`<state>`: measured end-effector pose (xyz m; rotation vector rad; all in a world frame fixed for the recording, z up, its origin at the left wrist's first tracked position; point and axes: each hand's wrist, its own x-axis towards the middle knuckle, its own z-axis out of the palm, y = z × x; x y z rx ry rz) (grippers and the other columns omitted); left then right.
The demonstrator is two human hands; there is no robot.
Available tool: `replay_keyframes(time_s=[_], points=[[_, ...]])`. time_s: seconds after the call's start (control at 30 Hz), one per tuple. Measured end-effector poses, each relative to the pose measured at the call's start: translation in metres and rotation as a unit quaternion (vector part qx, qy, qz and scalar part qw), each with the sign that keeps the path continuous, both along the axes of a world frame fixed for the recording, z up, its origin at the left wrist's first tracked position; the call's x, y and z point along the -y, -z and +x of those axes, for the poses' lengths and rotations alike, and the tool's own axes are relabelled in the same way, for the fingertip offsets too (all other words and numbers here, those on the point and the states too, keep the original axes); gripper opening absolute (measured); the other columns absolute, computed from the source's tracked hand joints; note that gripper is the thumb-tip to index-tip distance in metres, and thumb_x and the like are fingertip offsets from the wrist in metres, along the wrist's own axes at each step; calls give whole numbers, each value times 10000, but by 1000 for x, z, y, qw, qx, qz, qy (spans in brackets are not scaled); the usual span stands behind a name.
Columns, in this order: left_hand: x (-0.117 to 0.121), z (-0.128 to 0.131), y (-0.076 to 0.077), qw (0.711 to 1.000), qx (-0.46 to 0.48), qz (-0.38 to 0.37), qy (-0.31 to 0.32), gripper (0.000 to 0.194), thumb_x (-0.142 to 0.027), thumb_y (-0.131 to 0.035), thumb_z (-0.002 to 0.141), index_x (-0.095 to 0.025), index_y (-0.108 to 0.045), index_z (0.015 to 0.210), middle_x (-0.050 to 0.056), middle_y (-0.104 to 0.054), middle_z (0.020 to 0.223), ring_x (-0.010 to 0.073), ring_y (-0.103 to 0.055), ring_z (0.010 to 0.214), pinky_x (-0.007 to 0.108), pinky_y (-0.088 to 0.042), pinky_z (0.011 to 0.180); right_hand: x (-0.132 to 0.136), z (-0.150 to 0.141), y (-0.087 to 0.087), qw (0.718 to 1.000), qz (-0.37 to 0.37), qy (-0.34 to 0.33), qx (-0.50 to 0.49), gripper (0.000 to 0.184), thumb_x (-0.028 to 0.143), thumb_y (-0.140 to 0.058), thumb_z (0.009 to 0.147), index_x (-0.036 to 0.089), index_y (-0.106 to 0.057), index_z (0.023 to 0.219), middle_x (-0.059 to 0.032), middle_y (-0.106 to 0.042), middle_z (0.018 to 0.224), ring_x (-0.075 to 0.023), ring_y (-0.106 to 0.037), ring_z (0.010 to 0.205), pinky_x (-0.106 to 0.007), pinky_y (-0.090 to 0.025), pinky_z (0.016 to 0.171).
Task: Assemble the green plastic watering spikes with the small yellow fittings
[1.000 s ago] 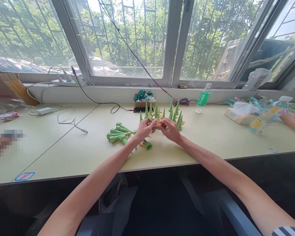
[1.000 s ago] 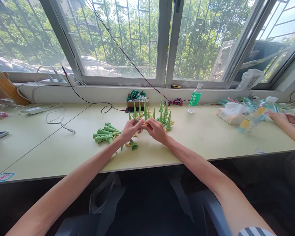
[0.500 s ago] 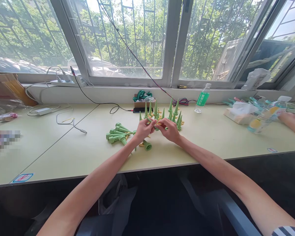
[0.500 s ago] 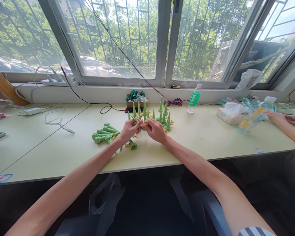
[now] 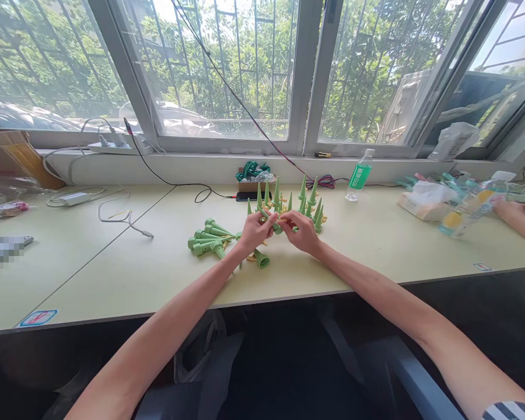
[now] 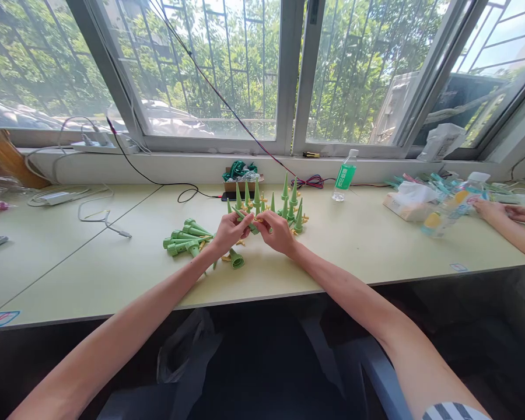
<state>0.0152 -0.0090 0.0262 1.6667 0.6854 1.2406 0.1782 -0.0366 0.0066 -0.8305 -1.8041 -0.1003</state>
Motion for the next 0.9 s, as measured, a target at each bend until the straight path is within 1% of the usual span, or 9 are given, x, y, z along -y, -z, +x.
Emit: replay_keyframes(time_s=[0.33,0.6,0.77,0.9], points=[[1,1,0,1000,-16,11,-15,420,-537,-683,780,-159,-544,661,-39,-464,402,65,-385,350,194,-302,355,-2,1,1,1000,-14,-18,-14,115,301,-540,945,210,-588,895,-29,-617,808,-125,-576,647,-255,-513,605],[-2,0,3,999,-33,28,-31,417,-524,-665,803,-162,-529,647,-41,-470,393,65,-394,326,192,-307,341,-1,0,-1,999,-35,-32,-24,134,298,-525,944,197,-604,905,-47,-637,834,-131,-592,681,-250,-521,613],[-3,0,5,999,-32,35,-25,397,-500,-668,808,-168,-521,647,-47,-461,385,72,-413,322,190,-311,333,-1,0,0,998,-53,-29,-28,164,331,-519,946,198,-606,907,-50,-649,843,-131,-597,680,-253,-528,615],[-3,0,4,998,-34,45,-25,395,-500,-661,815,-171,-523,646,-44,-471,385,76,-422,319,193,-311,329,0,1,0,997,-60,-34,-31,158,325,-523,940,197,-611,909,-51,-652,847,-133,-601,683,-257,-532,618]])
